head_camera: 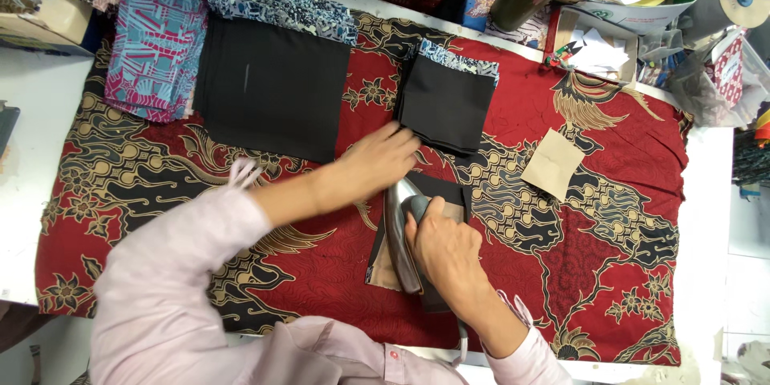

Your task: The person irons small black fabric pieces on a patterned red tablecloth using a steam iron and a protective paper sheet. They repeatedly place the paper over each piece, iron it, then remove the paper and stack the finished piece before moving to the next one.

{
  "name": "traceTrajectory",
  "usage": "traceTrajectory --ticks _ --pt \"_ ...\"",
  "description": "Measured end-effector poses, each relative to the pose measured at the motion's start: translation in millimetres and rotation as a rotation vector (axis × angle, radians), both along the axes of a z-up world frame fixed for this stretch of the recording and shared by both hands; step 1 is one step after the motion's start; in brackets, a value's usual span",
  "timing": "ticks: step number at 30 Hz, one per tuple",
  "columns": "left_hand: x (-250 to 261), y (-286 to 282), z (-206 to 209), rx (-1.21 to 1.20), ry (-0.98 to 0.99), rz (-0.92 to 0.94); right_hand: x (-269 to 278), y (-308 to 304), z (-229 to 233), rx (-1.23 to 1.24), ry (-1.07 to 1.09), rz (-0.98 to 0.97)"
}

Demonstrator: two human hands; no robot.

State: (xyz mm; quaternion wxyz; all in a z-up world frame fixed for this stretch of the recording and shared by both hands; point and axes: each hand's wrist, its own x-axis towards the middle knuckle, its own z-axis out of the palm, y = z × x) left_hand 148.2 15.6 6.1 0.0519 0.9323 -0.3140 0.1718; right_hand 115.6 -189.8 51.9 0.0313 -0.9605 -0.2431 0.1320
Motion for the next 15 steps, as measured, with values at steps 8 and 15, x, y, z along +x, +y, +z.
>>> traceTrajectory --ticks 8,15 --pt "-105 -24 3 -0.234 0.442 -0.112 14 -3 -4 -0.015 -0.05 0.007" --pt "-114 -45 4 -0.129 0.328 -0.047 30 -15 12 -0.08 0.089 -0.051"
